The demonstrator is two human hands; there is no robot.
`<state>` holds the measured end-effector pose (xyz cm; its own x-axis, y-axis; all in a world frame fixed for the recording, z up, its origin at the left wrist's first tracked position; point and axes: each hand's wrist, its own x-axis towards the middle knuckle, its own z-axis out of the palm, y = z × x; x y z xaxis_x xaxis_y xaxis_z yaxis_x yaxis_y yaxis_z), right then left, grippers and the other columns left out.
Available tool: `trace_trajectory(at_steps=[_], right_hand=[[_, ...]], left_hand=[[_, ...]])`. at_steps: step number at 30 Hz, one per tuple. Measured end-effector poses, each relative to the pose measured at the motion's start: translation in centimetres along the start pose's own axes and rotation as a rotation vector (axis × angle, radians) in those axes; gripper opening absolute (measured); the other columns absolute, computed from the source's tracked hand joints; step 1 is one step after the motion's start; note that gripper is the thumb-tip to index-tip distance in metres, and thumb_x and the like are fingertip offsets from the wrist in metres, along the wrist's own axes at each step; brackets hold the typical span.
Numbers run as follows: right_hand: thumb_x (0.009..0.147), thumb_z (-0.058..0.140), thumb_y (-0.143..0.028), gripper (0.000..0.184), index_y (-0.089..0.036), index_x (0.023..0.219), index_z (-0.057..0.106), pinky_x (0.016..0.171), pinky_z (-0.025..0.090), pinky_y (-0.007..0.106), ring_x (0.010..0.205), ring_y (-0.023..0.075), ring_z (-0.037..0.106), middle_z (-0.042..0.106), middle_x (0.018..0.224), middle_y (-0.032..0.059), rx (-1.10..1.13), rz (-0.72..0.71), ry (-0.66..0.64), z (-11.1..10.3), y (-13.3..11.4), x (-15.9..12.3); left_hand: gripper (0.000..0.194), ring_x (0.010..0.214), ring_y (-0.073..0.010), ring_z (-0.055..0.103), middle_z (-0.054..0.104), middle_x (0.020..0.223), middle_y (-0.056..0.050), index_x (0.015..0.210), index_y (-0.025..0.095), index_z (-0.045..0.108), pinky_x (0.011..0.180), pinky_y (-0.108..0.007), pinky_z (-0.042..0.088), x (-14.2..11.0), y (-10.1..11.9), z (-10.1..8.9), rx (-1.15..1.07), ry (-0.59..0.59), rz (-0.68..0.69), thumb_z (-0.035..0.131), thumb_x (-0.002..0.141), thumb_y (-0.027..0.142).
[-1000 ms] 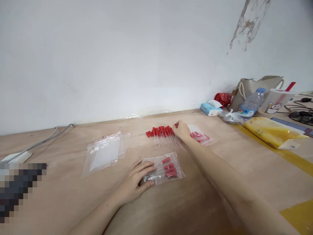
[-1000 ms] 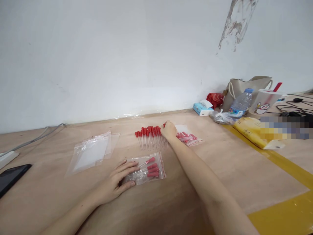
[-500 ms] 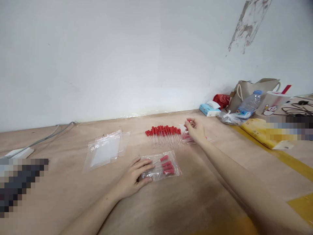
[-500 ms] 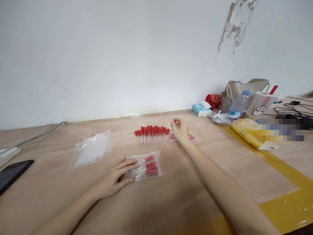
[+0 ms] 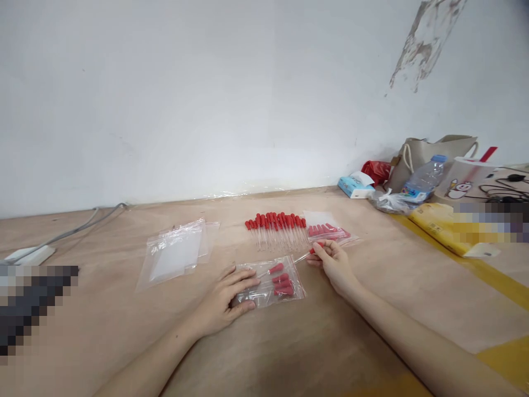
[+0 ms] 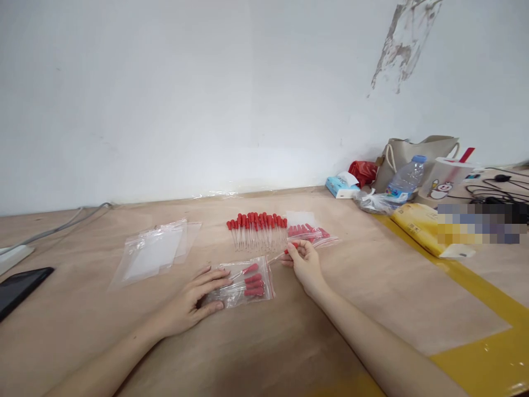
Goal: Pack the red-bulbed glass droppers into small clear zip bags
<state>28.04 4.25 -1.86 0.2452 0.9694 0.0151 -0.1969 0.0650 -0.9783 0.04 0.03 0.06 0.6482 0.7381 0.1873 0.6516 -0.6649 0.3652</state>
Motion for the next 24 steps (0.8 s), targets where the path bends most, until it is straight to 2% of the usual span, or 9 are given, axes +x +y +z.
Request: trace_trajectory(at_steps=[3, 7, 9, 12, 15, 20, 24], right_hand=[[0.059, 0.069, -0.047, 0.038, -0.020, 0.078, 0.050, 0.061, 0.053, 0.030, 0.062, 0.0133, 0.059, 0.057, 0.069, -0.0011, -0.027, 0.005, -0.081, -0.1, 0.0, -0.5], [0.059, 0.070, -0.043, 0.032, -0.018, 0.074, 0.057, 0.053, 0.046, 0.025, 0.056, 0.0110, 0.053, 0.060, 0.067, 0.0002, -0.263, -0.001, -0.270, -0.8, -0.1, -0.7], [0.061, 0.069, -0.039, 0.027, -0.017, 0.074, 0.061, 0.051, 0.041, 0.024, 0.054, 0.0102, 0.050, 0.060, 0.065, -0.0004, -0.410, -0.086, -0.347, -1.0, 0.0, -0.7], [0.064, 0.068, -0.034, 0.022, -0.018, 0.078, 0.064, 0.050, 0.038, 0.023, 0.053, 0.0094, 0.046, 0.058, 0.061, -0.0020, -0.550, -0.225, -0.368, -0.7, 0.3, -0.6], [0.066, 0.066, -0.031, 0.022, -0.017, 0.083, 0.062, 0.050, 0.039, 0.023, 0.052, 0.0090, 0.046, 0.058, 0.062, -0.0021, -0.558, -0.244, -0.357, -0.1, 0.9, -0.6], [0.068, 0.062, -0.027, 0.023, -0.017, 0.088, 0.057, 0.060, 0.047, 0.025, 0.065, 0.0115, 0.059, 0.064, 0.079, 0.0025, -0.424, -0.165, -0.499, 0.7, 1.4, -0.8], [0.066, 0.062, -0.028, 0.018, -0.017, 0.080, 0.058, 0.064, 0.049, 0.027, 0.070, 0.0143, 0.062, 0.065, 0.075, 0.0034, -0.448, -0.132, -0.447, 1.1, 1.2, -0.8]], left_hand=[[0.040, 0.122, -0.0212, 0.040, 0.046, 0.131, -0.004, 0.125, 0.028, 0.047, 0.106, -0.047, 0.021, 0.0, -0.2, 0.2, -0.008, -0.010, 0.007, 0.049, 0.086, 0.038], [0.039, 0.122, -0.0205, 0.040, 0.046, 0.131, -0.004, 0.124, 0.028, 0.047, 0.107, -0.046, 0.020, 0.0, -0.3, 0.3, -0.006, -0.002, 0.013, 0.049, 0.087, 0.037], [0.039, 0.122, -0.0207, 0.040, 0.046, 0.131, -0.004, 0.124, 0.028, 0.047, 0.107, -0.046, 0.021, 0.0, -0.3, 0.3, -0.001, 0.000, 0.008, 0.049, 0.087, 0.037], [0.039, 0.122, -0.0204, 0.040, 0.045, 0.132, -0.004, 0.124, 0.028, 0.047, 0.107, -0.046, 0.020, 0.1, -0.3, 0.3, 0.008, -0.009, 0.004, 0.048, 0.087, 0.038], [0.039, 0.122, -0.0198, 0.039, 0.045, 0.132, -0.005, 0.125, 0.027, 0.047, 0.107, -0.045, 0.020, 0.1, -0.2, 0.2, 0.011, -0.014, 0.010, 0.048, 0.087, 0.038], [0.040, 0.122, -0.0200, 0.040, 0.046, 0.131, -0.005, 0.125, 0.027, 0.046, 0.107, -0.045, 0.020, 0.2, -0.1, 0.1, 0.002, -0.014, 0.012, 0.048, 0.087, 0.039], [0.041, 0.122, -0.0202, 0.039, 0.046, 0.131, -0.005, 0.126, 0.026, 0.045, 0.107, -0.045, 0.020, 0.2, -0.2, 0.2, -0.001, -0.016, 0.008, 0.048, 0.087, 0.039]])
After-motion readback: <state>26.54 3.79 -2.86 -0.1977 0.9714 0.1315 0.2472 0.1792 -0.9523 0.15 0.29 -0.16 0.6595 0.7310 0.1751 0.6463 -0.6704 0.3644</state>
